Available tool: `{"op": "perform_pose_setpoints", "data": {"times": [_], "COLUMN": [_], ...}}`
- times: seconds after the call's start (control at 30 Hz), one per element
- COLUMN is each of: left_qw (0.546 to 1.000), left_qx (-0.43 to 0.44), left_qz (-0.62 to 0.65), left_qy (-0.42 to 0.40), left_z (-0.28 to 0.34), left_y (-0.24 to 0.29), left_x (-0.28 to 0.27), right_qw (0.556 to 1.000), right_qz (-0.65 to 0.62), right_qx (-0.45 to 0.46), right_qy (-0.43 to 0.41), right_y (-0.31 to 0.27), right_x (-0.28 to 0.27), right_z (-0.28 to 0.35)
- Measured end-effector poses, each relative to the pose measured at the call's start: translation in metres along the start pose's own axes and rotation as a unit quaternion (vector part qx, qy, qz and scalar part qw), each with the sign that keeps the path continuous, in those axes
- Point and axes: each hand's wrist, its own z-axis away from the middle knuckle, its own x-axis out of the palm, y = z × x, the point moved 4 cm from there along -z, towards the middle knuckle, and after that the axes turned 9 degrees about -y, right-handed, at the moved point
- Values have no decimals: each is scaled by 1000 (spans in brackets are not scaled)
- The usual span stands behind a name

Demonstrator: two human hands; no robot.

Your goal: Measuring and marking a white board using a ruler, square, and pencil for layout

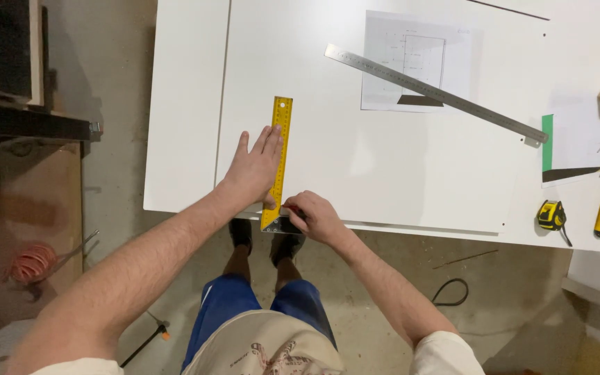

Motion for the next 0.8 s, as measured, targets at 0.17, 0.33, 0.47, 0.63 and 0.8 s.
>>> {"op": "perform_pose_setpoints", "data": {"times": [0.17, 0.33, 0.47, 0.63, 0.8], "left_qw": [1000, 999, 997, 998, 997], "left_qx": [-3, -5, -16, -17, -18], "left_qz": [-21, -37, -59, -62, -67], "left_qy": [-15, -27, -40, -27, -25], "left_z": [1, 1, 2, 5, 6], "left_y": [2, 4, 7, 9, 9], "left_x": [-2, -6, -5, -11, -11], "right_qw": [999, 994, 989, 978, 978], "right_qz": [18, 62, 66, 94, 93], "right_qx": [33, 49, 57, 57, 65], "right_qy": [10, 81, 116, 176, 174], "right_y": [12, 64, 93, 112, 106], "right_x": [-13, -23, -43, -65, -63], "right_z": [-25, -68, -108, -143, -138]}}
